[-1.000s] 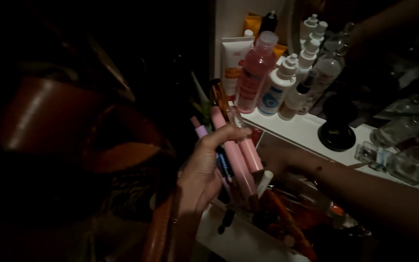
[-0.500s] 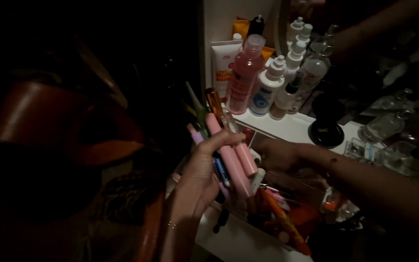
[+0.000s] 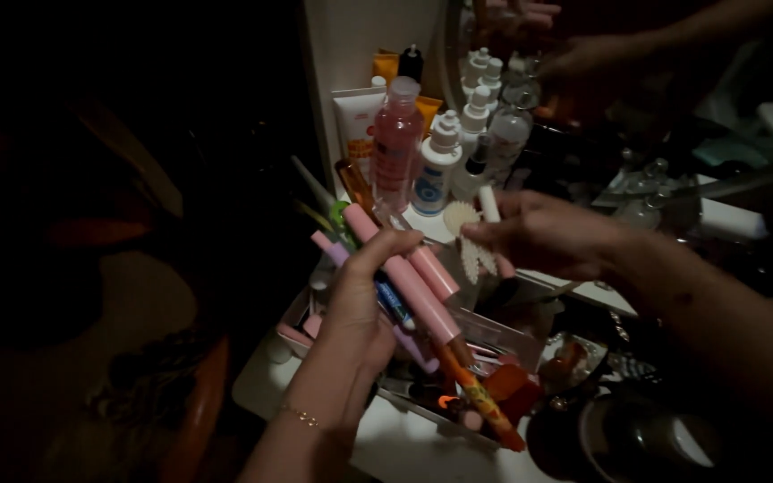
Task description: Organizing various makeup and skincare products into an organizer on a vanity.
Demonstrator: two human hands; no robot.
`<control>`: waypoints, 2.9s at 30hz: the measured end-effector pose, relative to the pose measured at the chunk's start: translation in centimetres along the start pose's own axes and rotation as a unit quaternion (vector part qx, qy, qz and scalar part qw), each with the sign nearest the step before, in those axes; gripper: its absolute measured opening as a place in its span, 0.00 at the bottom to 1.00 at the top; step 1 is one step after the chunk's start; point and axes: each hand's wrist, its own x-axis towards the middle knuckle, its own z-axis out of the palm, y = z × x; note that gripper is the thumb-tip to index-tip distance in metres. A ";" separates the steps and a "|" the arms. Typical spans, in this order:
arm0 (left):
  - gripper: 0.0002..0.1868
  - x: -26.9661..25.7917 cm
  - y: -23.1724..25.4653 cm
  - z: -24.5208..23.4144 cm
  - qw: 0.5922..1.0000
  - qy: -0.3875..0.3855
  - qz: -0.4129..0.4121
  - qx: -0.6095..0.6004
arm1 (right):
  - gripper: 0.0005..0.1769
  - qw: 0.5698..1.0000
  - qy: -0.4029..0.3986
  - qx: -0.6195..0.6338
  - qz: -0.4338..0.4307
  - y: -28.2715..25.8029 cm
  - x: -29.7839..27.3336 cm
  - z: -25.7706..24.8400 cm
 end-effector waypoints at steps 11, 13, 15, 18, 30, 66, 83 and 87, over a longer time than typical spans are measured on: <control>0.18 -1.1 -2.0 2.3 0.999 -0.023 -0.016 -0.042 | 0.30 0.977 0.100 -0.185 0.037 -3.1 -6.3 3.8; 0.18 -1.3 -2.4 2.5 0.999 -0.010 -0.009 -0.031 | 0.31 0.975 0.094 -0.196 0.041 -2.6 -6.6 4.0; 0.18 -1.2 -2.8 2.8 1.000 0.002 0.000 -0.020 | 0.31 0.973 0.088 -0.209 0.043 -2.7 -7.3 4.6; 0.17 -0.9 -3.4 2.8 0.999 0.028 0.015 -0.004 | 0.30 0.981 0.077 -0.175 0.045 -2.9 -8.5 5.2; 0.16 -2.5 -2.8 3.5 0.999 -0.006 -0.022 -0.026 | 0.24 0.988 0.105 0.112 0.008 -2.5 -10.8 2.0; 0.21 -3.8 -5.5 4.4 0.997 -0.045 0.010 -0.063 | 0.12 0.977 0.182 -0.086 -0.071 -3.1 -13.4 4.8; 0.23 -4.2 -5.8 4.8 0.989 -0.060 0.014 -0.138 | 0.13 0.970 0.189 -0.095 -0.122 -2.6 -13.8 4.4; 0.24 -5.0 -5.2 5.6 0.987 -0.035 0.002 -0.155 | 0.14 0.971 0.171 -0.094 -0.138 -3.4 -14.5 5.9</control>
